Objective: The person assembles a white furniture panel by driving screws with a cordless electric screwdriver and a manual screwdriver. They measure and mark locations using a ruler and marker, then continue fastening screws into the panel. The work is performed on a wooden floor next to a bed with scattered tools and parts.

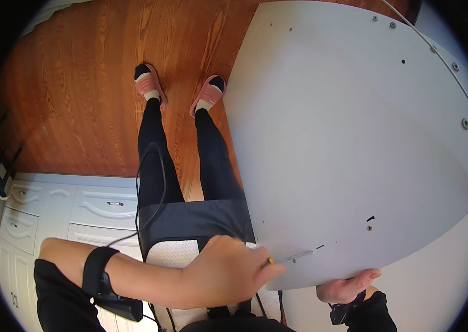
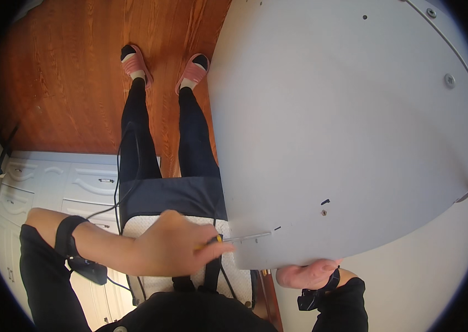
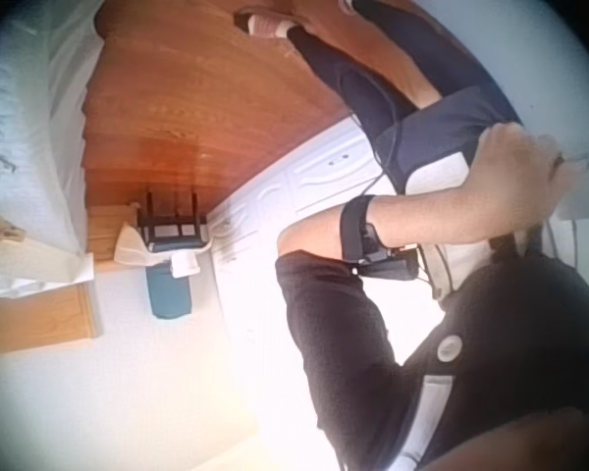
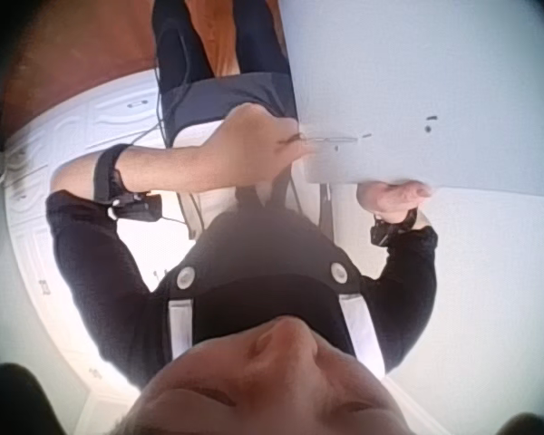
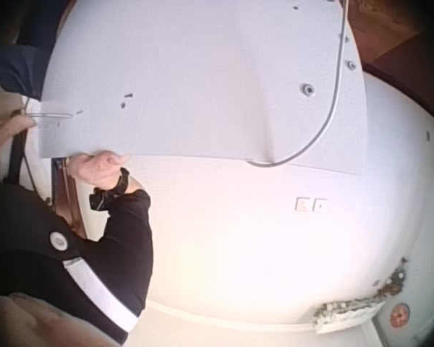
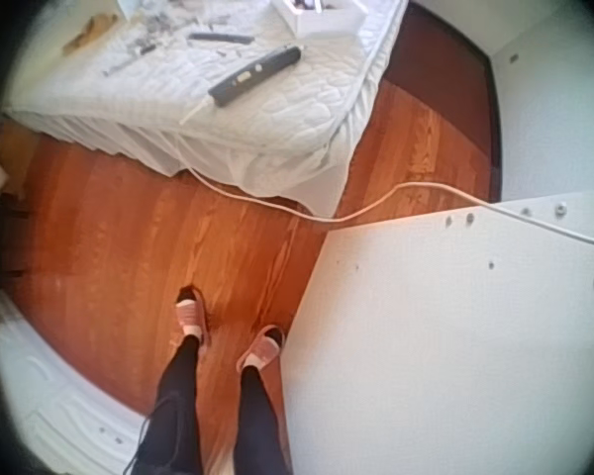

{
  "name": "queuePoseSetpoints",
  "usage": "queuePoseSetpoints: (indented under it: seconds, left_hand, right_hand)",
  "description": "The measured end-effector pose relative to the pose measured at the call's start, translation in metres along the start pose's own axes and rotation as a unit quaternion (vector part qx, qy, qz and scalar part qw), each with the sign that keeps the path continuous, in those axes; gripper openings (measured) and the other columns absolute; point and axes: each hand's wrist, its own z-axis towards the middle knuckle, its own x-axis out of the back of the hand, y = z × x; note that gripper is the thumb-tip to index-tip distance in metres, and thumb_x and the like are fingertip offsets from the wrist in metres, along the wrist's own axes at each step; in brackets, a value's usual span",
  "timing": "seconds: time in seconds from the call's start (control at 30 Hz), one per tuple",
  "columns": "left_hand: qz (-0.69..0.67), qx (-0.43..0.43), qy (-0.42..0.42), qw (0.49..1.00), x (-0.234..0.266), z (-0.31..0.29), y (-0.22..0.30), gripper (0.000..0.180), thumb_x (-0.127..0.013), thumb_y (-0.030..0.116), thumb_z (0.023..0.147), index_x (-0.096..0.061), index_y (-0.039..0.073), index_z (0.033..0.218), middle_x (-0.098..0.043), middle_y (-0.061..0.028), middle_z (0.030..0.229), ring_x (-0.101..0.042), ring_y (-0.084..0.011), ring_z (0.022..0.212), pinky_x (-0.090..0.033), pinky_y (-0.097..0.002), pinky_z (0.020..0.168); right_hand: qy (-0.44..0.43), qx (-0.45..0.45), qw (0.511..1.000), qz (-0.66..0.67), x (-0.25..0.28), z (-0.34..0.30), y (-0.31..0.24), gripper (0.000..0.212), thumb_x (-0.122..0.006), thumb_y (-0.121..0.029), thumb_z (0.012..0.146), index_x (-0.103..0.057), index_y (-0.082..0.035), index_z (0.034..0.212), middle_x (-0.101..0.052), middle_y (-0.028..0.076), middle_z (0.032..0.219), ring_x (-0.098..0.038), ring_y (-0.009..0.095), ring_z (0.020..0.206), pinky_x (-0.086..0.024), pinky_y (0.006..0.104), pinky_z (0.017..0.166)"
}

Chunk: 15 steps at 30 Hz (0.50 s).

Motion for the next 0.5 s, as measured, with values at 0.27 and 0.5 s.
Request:
queuePoseSetpoints:
  seconds: [0.27, 0.5]
  left_hand:
    - [0.178, -0.16, 0.018, 0.971, 0.004, 0.009, -0.009, 0.043, -0.067, 0.035, 0.092, -0.059, 0.003, 0.065, -0.031, 0.001, 0.048, -0.033, -0.0105, 0.044, -0.025, -0.0258, 0.041]
    - [0.402, -0.349, 0.123, 0.838, -0.01, 0.004, -0.029, 0.042, -0.063, 0.027, 0.092, -0.051, 0.007, 0.058, -0.032, -0.0017, 0.047, -0.038, -0.0136, 0.042, -0.026, -0.0293, 0.039]
  right_hand:
    - [0.045, 0.117, 0.988, -0.094, -0.01, 0.008, 0.004, 0.054, -0.025, -0.041, 0.104, -0.051, 0.005, 0.116, -0.06, 0.016, 0.11, -0.059, 0.021, 0.095, -0.048, 0.0312, 0.079]
    - [0.021, 0.129, 0.984, -0.12, 0.012, 0.005, 0.008, 0.053, -0.022, -0.04, 0.105, -0.051, 0.004, 0.116, -0.058, 0.016, 0.113, -0.058, 0.021, 0.097, -0.047, 0.0317, 0.08]
